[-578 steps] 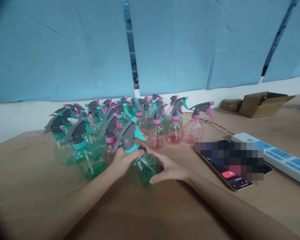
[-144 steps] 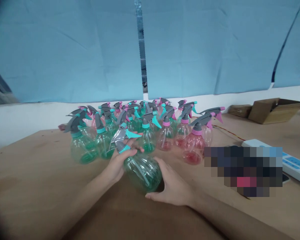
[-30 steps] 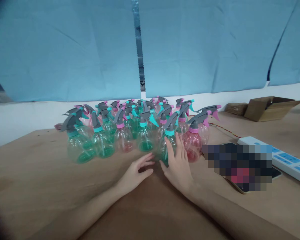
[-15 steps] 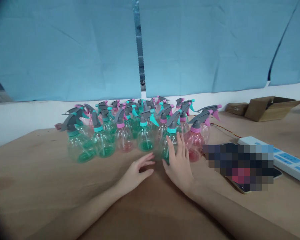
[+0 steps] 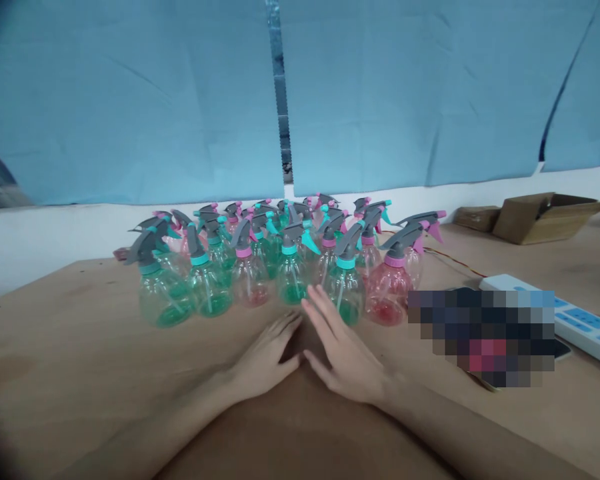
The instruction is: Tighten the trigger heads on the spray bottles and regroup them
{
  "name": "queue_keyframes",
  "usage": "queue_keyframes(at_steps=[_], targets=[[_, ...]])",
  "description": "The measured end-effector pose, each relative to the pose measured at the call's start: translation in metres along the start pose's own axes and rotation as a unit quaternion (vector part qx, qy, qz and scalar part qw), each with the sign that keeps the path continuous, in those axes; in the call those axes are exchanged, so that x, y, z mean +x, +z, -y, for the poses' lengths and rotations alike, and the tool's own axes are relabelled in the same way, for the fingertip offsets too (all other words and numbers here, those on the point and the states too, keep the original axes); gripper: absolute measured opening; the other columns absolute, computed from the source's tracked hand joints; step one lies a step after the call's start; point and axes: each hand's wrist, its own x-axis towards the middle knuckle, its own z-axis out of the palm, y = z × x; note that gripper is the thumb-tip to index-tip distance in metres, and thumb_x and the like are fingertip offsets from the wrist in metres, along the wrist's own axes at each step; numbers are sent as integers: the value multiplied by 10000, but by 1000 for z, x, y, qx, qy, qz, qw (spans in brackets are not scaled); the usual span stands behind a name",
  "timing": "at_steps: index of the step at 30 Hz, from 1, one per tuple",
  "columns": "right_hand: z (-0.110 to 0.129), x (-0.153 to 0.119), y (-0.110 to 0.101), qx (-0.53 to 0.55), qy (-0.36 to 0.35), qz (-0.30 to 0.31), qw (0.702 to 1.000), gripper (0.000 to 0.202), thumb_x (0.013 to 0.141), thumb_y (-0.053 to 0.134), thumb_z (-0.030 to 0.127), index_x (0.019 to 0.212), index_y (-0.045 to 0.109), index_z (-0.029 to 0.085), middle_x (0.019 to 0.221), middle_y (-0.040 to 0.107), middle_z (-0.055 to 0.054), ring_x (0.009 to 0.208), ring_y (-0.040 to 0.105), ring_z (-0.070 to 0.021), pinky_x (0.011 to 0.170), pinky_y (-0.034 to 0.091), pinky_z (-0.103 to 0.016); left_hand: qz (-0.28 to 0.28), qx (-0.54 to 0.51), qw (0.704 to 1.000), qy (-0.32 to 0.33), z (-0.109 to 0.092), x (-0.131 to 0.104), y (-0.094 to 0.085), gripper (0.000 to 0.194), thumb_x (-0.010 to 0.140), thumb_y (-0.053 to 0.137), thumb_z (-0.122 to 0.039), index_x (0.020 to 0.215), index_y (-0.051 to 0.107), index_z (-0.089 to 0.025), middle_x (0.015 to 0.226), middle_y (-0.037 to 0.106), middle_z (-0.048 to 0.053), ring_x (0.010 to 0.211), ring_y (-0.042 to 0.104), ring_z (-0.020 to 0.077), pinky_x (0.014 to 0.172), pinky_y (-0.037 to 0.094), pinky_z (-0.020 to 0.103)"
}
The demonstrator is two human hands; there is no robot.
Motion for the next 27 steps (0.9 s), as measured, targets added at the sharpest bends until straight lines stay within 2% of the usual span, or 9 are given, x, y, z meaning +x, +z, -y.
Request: queue_keyframes(at_steps=[3, 6, 9, 11, 15, 21, 24, 27], targets=[[-5, -5, 5, 46, -22, 109, 993, 752, 865, 431, 198, 1432, -63, 185, 1516, -39, -62, 1376, 6, -238, 1097, 212, -448, 17, 82, 996, 5, 2, -2, -4, 620, 799, 492, -362, 1344, 350, -102, 1422, 318, 168, 1326, 251, 302, 1074, 201, 485], [-13, -10, 10, 73, 10, 158, 985, 722, 899, 415, 286, 1433, -57, 172, 1514, -15, -83, 1372, 80, -228, 1094, 237, -411, 21, 124, 992, 12, 3, -3, -3, 625, 826, 446, -407, 1355, 329, -96, 1423, 320, 165, 1332, 240, 290, 1081, 190, 462], [-18, -11, 13, 72, 19, 207, 976, 620, 922, 374, 383, 1436, 107, 161, 1499, 135, -98, 1356, 172, -237, 1100, 221, -420, 24, 168, 985, -8, 1, -4, -2, 620, 847, 396, -431, 1355, 324, -83, 1438, 288, 160, 1338, 220, 292, 1085, 173, 475], [-20, -9, 13, 65, 10, 233, 970, 571, 928, 350, 415, 1418, 215, 157, 1490, 172, -97, 1355, 175, -244, 1106, 194, -432, 29, 194, 980, -22, 0, -4, -1, 620, 855, 373, -435, 1357, 317, -76, 1449, 262, 156, 1341, 208, 294, 1086, 171, 482], [-19, -6, 10, 56, 14, 249, 967, 559, 935, 310, 446, 1410, 243, 159, 1491, 167, -94, 1363, 144, -232, 1108, 186, -431, 42, 218, 975, -23, -2, -3, 0, 615, 865, 348, -431, 1360, 309, -68, 1454, 251, 154, 1344, 201, 292, 1089, 180, 472], [-19, -7, 11, 47, 11, 237, 970, 542, 934, 313, 455, 1408, 246, 201, 1482, 211, -81, 1363, 151, -225, 1099, 191, -461, 28, 226, 974, -9, -1, -4, -1, 595, 863, 361, -416, 1344, 334, -66, 1438, 289, 163, 1331, 235, 300, 1074, 213, 482], [-21, -8, 11, 55, 15, 230, 971, 545, 931, 326, 456, 1408, 244, 205, 1482, 212, -83, 1366, 134, -228, 1096, 196, -462, 15, 236, 972, 0, -2, -3, -3, 543, 856, 383, -378, 1308, 387, -78, 1396, 372, 158, 1294, 314, 295, 1048, 271, 466], [-21, -8, 10, 71, 21, 229, 971, 543, 928, 346, 451, 1407, 243, 218, 1486, 201, -76, 1364, 145, -235, 1097, 192, -463, 2, 256, 967, 7, -4, -2, -7, 425, 851, 392, -321, 1189, 501, -88, 1270, 512, 155, 1180, 452, 299, 968, 369, 457]])
